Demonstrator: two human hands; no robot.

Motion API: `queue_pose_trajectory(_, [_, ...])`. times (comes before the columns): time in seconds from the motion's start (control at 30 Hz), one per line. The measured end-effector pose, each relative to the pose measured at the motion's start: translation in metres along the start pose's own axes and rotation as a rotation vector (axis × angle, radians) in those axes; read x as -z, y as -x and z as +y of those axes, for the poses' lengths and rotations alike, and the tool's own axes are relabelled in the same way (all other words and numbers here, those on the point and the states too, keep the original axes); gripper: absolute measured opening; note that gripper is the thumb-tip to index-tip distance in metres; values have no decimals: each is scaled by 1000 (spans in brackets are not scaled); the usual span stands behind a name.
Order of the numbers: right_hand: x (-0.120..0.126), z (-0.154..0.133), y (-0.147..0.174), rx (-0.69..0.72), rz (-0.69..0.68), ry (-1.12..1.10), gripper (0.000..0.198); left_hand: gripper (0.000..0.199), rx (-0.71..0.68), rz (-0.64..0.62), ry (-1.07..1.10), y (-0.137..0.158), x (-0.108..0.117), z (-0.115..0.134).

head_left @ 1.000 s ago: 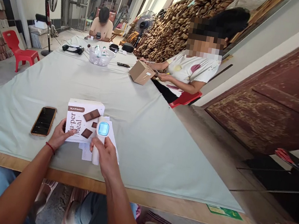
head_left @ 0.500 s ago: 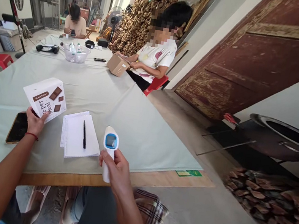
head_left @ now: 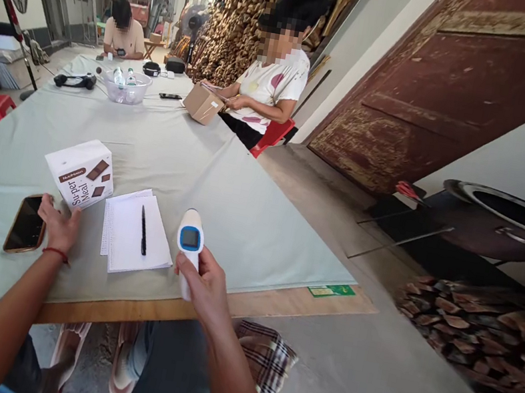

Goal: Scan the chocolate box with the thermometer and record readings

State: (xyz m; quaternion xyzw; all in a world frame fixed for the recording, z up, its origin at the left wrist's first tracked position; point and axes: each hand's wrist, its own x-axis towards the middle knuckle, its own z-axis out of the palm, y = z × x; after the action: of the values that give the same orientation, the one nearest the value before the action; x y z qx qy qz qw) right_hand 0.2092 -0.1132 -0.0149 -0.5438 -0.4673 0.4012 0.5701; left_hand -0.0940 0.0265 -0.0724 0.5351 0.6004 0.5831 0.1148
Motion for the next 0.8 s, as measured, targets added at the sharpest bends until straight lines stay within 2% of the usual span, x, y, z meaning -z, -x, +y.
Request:
queue_pose_trajectory(0.03, [1, 8, -8, 32, 11, 80, 46, 78, -35, 21, -27, 11, 3, 4])
queue_pose_trajectory(0.07, [1, 16, -17, 63, 25, 184, 49, 69, -88, -14, -36, 21, 5, 7])
queue_pose_trajectory(0.2, [0, 47, -53, 54, 47, 731, 49, 29, -281, -368, -34, 46, 7, 14])
queue_pose_trajectory(0.27, [-2, 58, -67, 77, 28, 913, 47, 25, -295, -469, -56, 50, 6, 14])
queue_pose_trajectory(0.33, [-3, 66, -76, 119, 28, 1029, 41, 25, -291, -518, -77, 50, 6, 12])
queue_pose_trajectory(0.47, [-1, 77, -84, 202, 92, 1129, 28, 26, -350, -567, -133, 50, 6, 11])
queue_pose_trajectory(0.53, [-1, 77, -82, 284, 169, 1121, 25, 27, -389, -575, -172, 51, 6, 10])
queue_pose_trajectory(0.6, [-9, 72, -77, 381, 184, 1063, 23, 27, -423, -594, -192, 52, 5, 9])
queue_pose_trajectory(0.67, [-24, 62, -71, 416, 72, 999, 23, 27, -446, -616, -197, 53, 4, 9])
queue_pose_trajectory(0.7, [-34, 57, -69, 388, -19, 991, 24, 27, -454, -626, -197, 54, 4, 9])
queue_pose_trajectory(0.8, [-66, 43, -65, 201, -179, 1128, 30, 27, -463, -661, -205, 55, 5, 12])
